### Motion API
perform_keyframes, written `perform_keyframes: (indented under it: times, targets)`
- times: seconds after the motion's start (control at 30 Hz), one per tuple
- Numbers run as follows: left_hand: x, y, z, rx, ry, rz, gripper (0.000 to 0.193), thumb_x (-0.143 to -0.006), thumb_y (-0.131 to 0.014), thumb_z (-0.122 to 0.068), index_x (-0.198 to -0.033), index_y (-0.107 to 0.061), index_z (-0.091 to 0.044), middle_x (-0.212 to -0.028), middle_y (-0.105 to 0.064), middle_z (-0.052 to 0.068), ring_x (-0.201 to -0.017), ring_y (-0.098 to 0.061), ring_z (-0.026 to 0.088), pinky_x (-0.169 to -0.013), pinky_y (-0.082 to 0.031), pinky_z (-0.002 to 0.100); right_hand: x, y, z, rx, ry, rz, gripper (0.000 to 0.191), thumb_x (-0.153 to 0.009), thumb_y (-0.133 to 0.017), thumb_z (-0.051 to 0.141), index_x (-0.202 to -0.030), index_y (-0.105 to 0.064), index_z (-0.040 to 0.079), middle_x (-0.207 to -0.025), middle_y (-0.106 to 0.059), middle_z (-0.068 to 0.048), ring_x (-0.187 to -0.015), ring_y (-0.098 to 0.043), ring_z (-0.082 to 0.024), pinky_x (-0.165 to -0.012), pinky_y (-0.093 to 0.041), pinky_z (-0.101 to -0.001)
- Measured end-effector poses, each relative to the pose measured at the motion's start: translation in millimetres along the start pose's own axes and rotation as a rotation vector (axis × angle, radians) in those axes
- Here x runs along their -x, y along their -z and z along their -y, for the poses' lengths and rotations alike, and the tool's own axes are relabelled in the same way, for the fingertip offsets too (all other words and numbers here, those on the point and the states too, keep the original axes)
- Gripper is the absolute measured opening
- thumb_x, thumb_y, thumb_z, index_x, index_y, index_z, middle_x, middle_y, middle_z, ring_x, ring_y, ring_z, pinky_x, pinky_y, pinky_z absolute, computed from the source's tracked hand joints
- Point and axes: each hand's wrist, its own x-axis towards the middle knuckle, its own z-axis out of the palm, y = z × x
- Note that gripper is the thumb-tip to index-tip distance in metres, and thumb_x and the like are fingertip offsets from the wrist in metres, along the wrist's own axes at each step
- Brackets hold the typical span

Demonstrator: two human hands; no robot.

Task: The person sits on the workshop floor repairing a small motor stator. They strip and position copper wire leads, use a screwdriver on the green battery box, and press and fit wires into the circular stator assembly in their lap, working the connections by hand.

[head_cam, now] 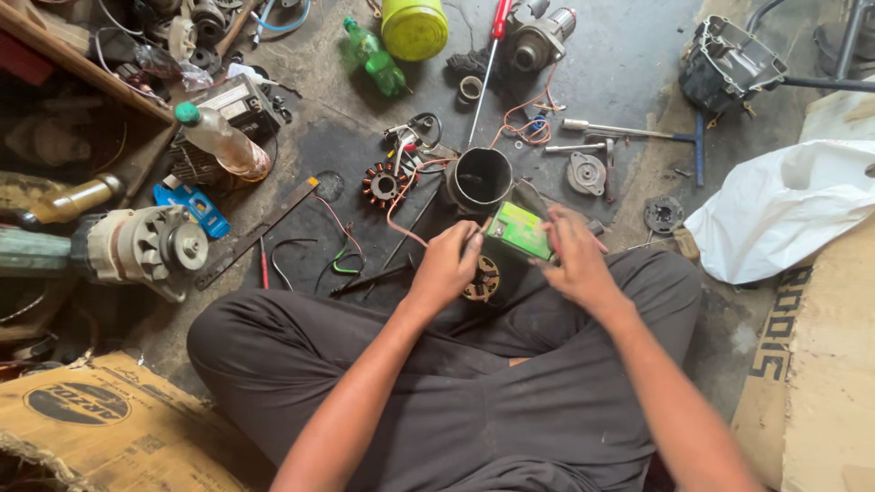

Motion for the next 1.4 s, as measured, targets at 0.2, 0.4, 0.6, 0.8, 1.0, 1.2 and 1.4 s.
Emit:
perform_keyframes:
  times: [0.2, 0.4, 0.6, 0.8, 1.0, 1.2, 1.4]
  targets:
    - [-56.1, 11.5, 16.4, 0.211, 0.196, -0.036, 0.018, -0.093, -0.067, -0.014, -0.104, -0.066, -0.001, -0.079, -0.072, 0.01, -0.072, -0.069, 0.009, -0.066, -0.053, 0.03, -103.7, 25.5, -26.8, -0.003, 0.108, 0.228, 0.073, -0.066, -0.076, 0.0, -0.133, -0.049, -0.007, -0.137, -0.052, -0.027, -0.128, -0.053, -0.045, -0.106, -0.044, -0.0447]
    - [-113.4, 5.9, 38.9, 0.065, 0.071, 0.117, 0.019, -0.092, -0.071, -0.011, -0.104, -0.063, 0.002, -0.083, -0.064, 0.016, -0.074, -0.062, 0.026, -0.07, -0.052, 0.034, -115.2, 22.3, -20.8, 0.099, -0.024, 0.06, 0.061, -0.071, -0.065, -0.004, -0.131, -0.052, -0.007, -0.131, -0.052, -0.028, -0.126, -0.05, -0.046, -0.107, -0.041, -0.0495]
    - [-93.1, 33.7, 69.3, 0.058, -0.141, 0.06, 0.013, -0.096, -0.065, -0.009, -0.105, -0.062, -0.002, -0.098, -0.067, 0.018, -0.092, -0.067, 0.038, -0.079, -0.052, 0.039, -75.9, -53.9, 24.1, 0.103, -0.047, -0.073, 0.035, -0.085, -0.064, 0.001, -0.117, -0.053, -0.005, -0.133, -0.053, -0.029, -0.125, -0.051, -0.049, -0.109, -0.04, -0.0516]
    - [-52.4, 5.1, 89.1, 0.112, -0.036, -0.029, 0.011, -0.098, -0.065, -0.01, -0.105, -0.062, -0.002, -0.093, -0.066, 0.017, -0.082, -0.066, 0.035, -0.074, -0.052, 0.039, -44.3, -94.0, -10.2, 0.274, 0.068, -0.138, 0.037, -0.084, -0.063, 0.001, -0.12, -0.056, -0.004, -0.123, -0.06, -0.028, -0.116, -0.058, -0.047, -0.101, -0.045, -0.0524]
    - [-24.7, 18.9, 98.1, 0.184, -0.044, -0.098, 0.014, -0.097, -0.065, -0.01, -0.109, -0.064, -0.004, -0.094, -0.069, 0.015, -0.083, -0.069, 0.029, -0.075, -0.053, 0.037, -78.1, -118.6, -0.5, 0.258, -0.13, -0.33, 0.04, -0.087, -0.059, 0.001, -0.126, -0.054, -0.005, -0.113, -0.064, -0.026, -0.102, -0.063, -0.049, -0.085, -0.05, -0.0553]
    - [-59.7, 28.7, 83.6, -0.063, -0.035, -0.047, 0.021, -0.088, -0.076, -0.02, -0.101, -0.066, -0.007, -0.077, -0.063, 0.012, -0.075, -0.061, 0.03, -0.071, -0.047, 0.041, -160.1, -91.3, -19.8, 0.268, -0.366, -0.369, 0.025, -0.087, -0.065, 0.001, -0.111, -0.058, -0.001, -0.1, -0.063, -0.025, -0.095, -0.061, -0.048, -0.083, -0.045, -0.0578]
    - [-178.8, -1.1, 68.3, -0.211, -0.183, 0.029, 0.016, -0.085, -0.076, -0.021, -0.097, -0.069, -0.013, -0.082, -0.065, 0.008, -0.084, -0.056, 0.03, -0.086, -0.042, 0.044, -139.1, 15.3, -34.8, -0.123, -0.396, -0.352, 0.04, -0.093, -0.07, 0.004, -0.13, -0.058, -0.005, -0.108, -0.07, -0.014, -0.097, -0.068, -0.017, -0.086, -0.053, -0.0307]
